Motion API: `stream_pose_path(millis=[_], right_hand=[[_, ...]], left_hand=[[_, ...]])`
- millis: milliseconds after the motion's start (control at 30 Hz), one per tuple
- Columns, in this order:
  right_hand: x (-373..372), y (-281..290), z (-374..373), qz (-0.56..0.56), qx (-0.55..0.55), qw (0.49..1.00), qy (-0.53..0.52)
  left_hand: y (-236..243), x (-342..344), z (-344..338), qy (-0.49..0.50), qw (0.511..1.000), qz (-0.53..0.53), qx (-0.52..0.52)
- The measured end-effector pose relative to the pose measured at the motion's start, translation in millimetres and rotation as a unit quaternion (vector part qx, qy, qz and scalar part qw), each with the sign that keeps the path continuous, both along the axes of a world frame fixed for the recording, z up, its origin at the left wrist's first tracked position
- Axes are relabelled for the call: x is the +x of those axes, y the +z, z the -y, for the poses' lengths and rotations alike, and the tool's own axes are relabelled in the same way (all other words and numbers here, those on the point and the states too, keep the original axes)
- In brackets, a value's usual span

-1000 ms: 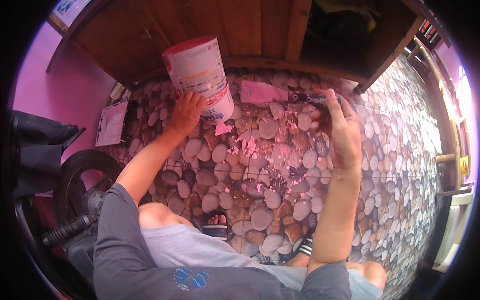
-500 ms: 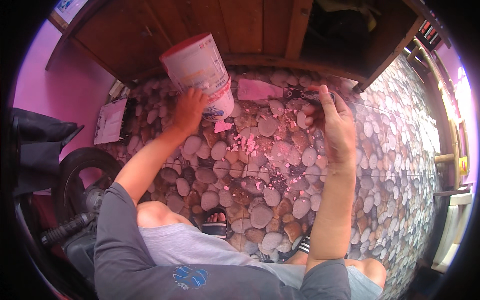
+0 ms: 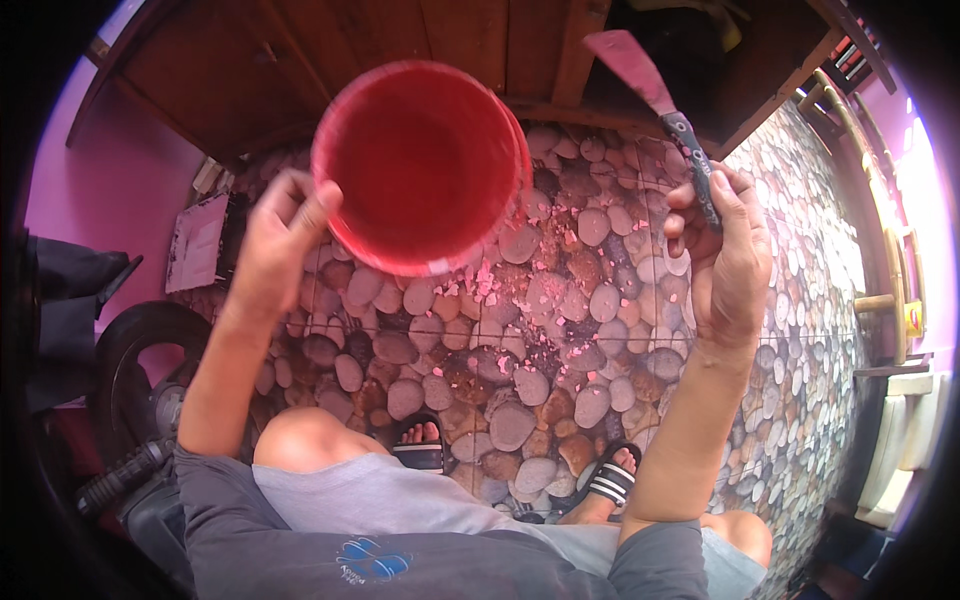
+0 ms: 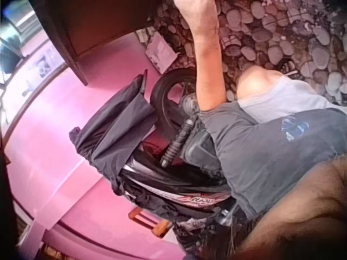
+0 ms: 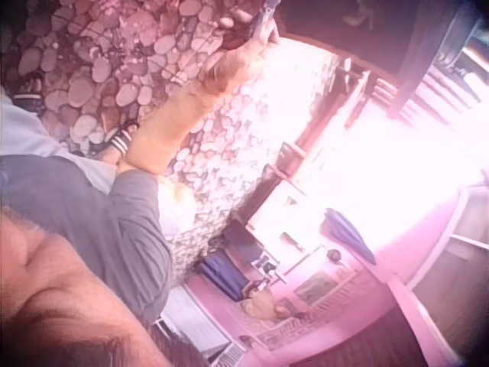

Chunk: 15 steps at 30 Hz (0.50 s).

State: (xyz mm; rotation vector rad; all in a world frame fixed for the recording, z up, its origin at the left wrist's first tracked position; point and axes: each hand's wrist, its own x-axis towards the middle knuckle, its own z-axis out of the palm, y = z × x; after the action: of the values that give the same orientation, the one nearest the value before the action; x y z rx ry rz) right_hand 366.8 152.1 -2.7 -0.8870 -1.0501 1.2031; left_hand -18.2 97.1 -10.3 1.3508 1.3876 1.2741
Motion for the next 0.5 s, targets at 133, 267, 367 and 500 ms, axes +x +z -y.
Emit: stream_pose_path(millis=[133, 267, 367, 500], right_hand=[[-29, 12, 12, 0.035, -0.082, 0.996, -0.001], [-42, 11, 16, 0.324, -0.159, 0.933, 0.001], [-47, 13, 25, 0.518, -0.054, 0.852, 0.047], [-66, 22, 34, 0.656, -0.026, 0.744, 0.123]], left_hand=[[-83, 14, 30, -0.036, 0.985, 0.106, -0.132], [-157, 35, 46, -0.016, 0.940, 0.293, -0.173], [-193, 50, 54, -0.015, 0.970, 0.199, -0.139], [-243, 47, 65, -0.013, 0.989, 0.109, -0.103]])
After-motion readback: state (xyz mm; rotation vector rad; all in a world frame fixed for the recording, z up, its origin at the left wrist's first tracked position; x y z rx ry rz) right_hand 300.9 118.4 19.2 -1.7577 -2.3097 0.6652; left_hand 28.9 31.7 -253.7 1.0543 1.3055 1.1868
